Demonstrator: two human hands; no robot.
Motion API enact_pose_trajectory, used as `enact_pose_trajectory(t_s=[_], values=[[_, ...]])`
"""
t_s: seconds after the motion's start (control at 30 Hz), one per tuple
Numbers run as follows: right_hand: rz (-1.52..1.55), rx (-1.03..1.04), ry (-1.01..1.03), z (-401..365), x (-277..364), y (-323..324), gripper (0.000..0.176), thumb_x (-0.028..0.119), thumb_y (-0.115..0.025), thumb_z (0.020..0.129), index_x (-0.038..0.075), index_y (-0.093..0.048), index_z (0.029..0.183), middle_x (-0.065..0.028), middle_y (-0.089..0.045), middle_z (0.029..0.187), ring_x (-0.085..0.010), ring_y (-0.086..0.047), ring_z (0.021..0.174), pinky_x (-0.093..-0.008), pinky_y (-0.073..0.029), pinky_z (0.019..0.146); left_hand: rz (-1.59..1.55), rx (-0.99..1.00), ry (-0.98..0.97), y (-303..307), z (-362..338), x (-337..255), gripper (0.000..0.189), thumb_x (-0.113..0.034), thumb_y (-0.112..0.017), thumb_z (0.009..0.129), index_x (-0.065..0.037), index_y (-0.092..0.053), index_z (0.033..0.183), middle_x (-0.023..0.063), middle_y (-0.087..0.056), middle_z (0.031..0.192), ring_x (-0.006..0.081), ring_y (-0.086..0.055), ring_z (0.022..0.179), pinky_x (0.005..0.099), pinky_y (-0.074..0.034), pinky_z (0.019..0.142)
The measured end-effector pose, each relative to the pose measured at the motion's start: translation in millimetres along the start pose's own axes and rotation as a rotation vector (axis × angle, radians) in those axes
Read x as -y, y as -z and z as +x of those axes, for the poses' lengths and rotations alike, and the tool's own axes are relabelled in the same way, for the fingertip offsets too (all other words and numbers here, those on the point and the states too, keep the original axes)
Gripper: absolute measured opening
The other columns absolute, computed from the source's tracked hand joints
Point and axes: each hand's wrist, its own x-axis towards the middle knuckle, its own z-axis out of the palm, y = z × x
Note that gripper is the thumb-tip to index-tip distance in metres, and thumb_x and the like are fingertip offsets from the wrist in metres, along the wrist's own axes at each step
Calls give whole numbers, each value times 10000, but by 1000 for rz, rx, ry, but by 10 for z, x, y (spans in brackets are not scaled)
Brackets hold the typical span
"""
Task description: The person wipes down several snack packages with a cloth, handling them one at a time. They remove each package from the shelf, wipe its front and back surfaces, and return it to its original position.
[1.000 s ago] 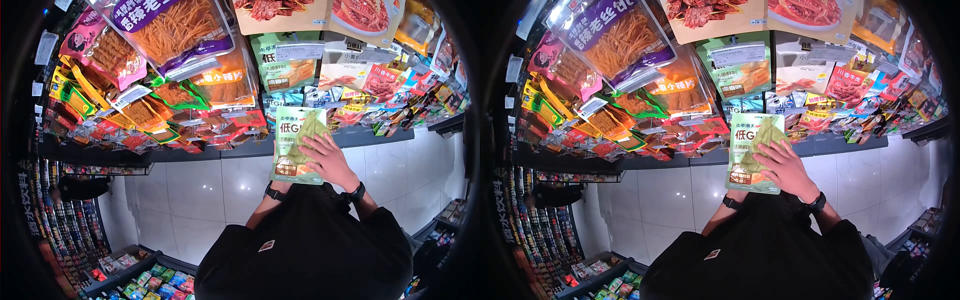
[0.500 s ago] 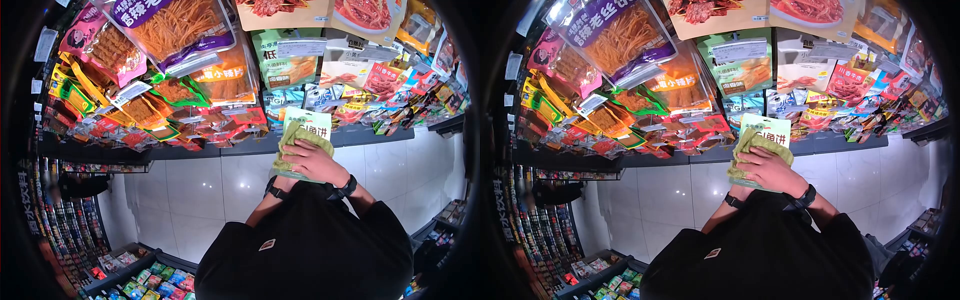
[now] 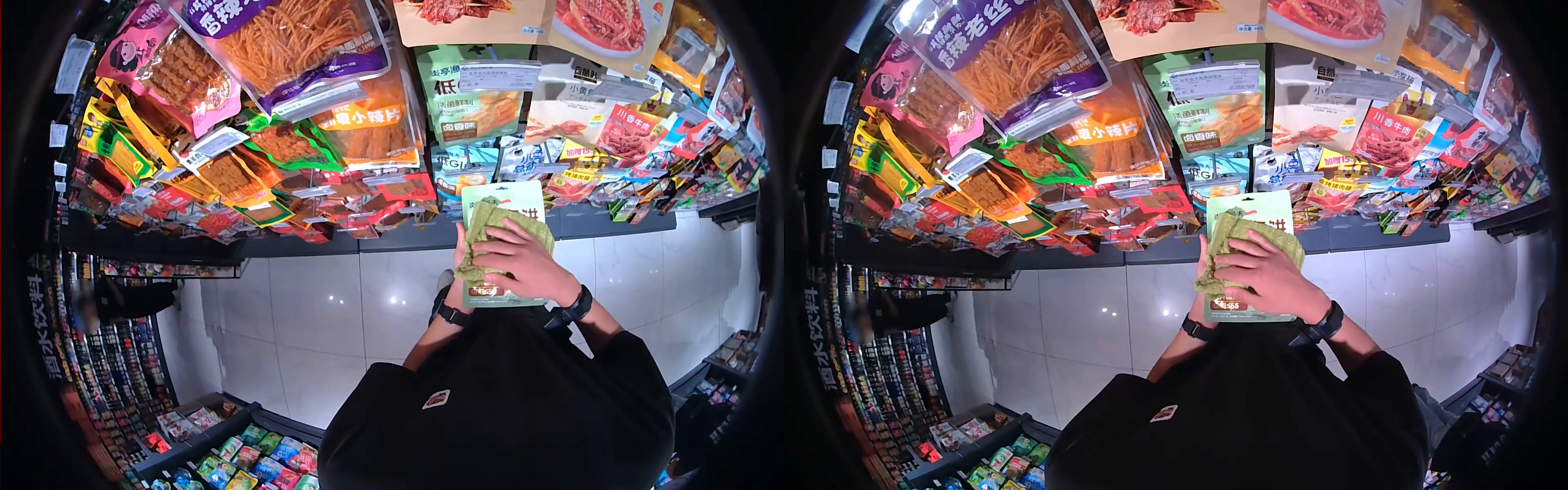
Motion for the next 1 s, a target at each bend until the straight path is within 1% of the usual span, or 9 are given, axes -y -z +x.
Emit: enact_pose_trajectory(t_s=[0.07,0.13,0.17,0.27,0.4,0.53,0.67,0.83,1.0], values=[[-6,-12,-43,7,-44,24,312,344,-629,992,150,-712,1221,-64,-642,1369,-337,-504,1372,-536,-265,1232,25,-65,-38,-9,17,-25,703,-632,-379,1061,-81,-489,1484,156,-632,1350,319,-656,1196,470,-555,1012],[-53,-169,-262,14,-146,-5,329,303,-647,981,123,-698,1252,-87,-624,1412,-357,-483,1398,-560,-261,1229,-80,-160,-13,-166,-7,-40,640,-558,-440,1062,-70,-496,1473,159,-647,1327,323,-670,1170,449,-555,1015],[-70,-201,-314,-2,-210,-4,360,314,-632,999,123,-667,1302,-106,-609,1425,-401,-488,1374,-537,-307,1207,-72,-169,-30,-187,-58,-30,577,-456,-470,1047,-53,-501,1460,161,-648,1332,325,-668,1177,449,-543,1031],[94,-272,-439,-39,-296,4,368,285,-639,999,100,-657,1316,-111,-597,1444,-416,-493,1369,-518,-360,1177,123,-228,-17,-326,-168,-60,580,-419,-470,1026,-22,-501,1447,169,-645,1341,322,-669,1177,461,-528,1050],[211,-280,-445,-51,-280,97,376,236,-647,997,78,-640,1338,-155,-594,1436,-391,-534,1336,-447,-432,1119,254,-376,115,-585,-212,-101,599,-420,-449,1037,-5,-461,1469,179,-604,1403,317,-630,1249,470,-510,1073],[269,-274,-432,-83,-301,120,393,207,-660,986,76,-631,1355,-180,-603,1419,-381,-550,1325,-422,-456,1094,249,-365,189,-614,-253,-111,533,-344,-424,1108,-6,-377,1518,190,-550,1460,303,-601,1296,456,-503,1098],[225,-291,-451,-105,-172,93,363,131,-727,919,36,-638,1258,-179,-660,1298,-396,-601,1215,-441,-484,1033,189,-414,53,-558,-179,-85,518,-320,-412,1119,9,-353,1516,199,-522,1475,309,-571,1333,475,-503,1100],[203,-434,-478,-33,-8,7,341,73,-779,854,14,-626,1154,-179,-680,1198,-402,-624,1116,-454,-496,977,242,-284,-80,-513,-209,1,502,-33,-523,972,28,-397,1454,174,-543,1422,290,-583,1300,448,-502,1109],[115,-486,-492,-20,-24,-8,353,73,-782,851,14,-633,1166,-192,-680,1205,-406,-620,1140,-452,-498,981,280,-347,-98,-445,-168,23,446,-54,-529,985,30,-424,1410,168,-545,1412,290,-592,1291,443,-521,1088]])
